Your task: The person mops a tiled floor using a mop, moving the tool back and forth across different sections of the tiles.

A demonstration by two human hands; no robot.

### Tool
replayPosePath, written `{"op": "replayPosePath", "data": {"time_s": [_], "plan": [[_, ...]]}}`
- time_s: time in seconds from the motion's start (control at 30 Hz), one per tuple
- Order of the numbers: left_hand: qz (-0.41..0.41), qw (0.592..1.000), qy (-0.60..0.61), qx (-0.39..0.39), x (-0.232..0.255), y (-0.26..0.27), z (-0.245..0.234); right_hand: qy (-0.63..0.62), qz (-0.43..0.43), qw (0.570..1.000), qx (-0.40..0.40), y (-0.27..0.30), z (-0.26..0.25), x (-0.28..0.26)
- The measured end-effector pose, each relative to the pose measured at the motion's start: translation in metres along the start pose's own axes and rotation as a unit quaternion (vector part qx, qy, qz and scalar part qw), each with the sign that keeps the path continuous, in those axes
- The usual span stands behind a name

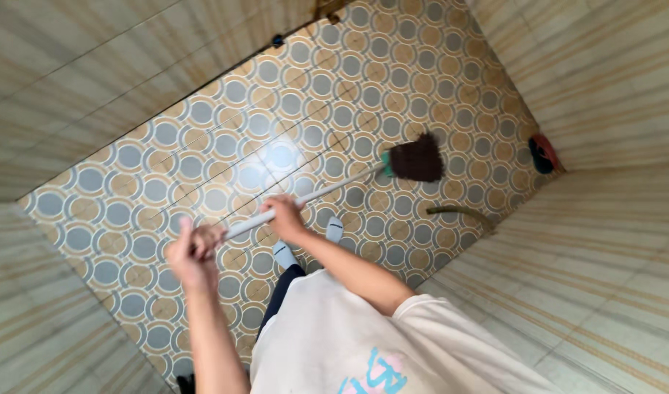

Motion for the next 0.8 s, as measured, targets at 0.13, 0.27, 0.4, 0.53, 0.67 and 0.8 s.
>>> {"op": "replayPosePath", "data": {"time_s": [0.13,0.27,0.4,0.53,0.67,0.8], "plan": [[0.141,0.989,0.014,-0.047,0.1,0.062,-0.033,-0.028,-0.01,0.986,-0.164,0.012,0.053,-0.108],[0.075,0.995,0.045,0.046,0.114,0.106,-0.098,0.068,-0.046,0.946,-0.313,0.029,0.099,-0.153],[0.026,0.992,0.037,0.12,0.086,0.128,-0.138,0.122,-0.025,0.916,-0.381,0.041,0.138,-0.129],[0.023,0.983,0.025,0.183,0.078,0.143,-0.153,0.095,-0.041,0.923,-0.37,0.047,0.159,-0.117],[-0.026,0.969,0.016,0.247,0.046,0.135,-0.15,0.11,-0.016,0.912,-0.395,0.043,0.156,-0.08],[-0.063,0.973,0.029,0.22,-0.025,0.105,-0.115,0.133,0.014,0.929,-0.344,0.034,0.112,-0.003]]}}
Point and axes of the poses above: each hand's wrist, its own y-axis away from the middle knuckle, its own z-axis out of the palm, x = y × z, the point moved 8 cm from there along -y, towards the middle knuckle, and after that the axes turned 14 degrees about -x, right-handed, at the moved point
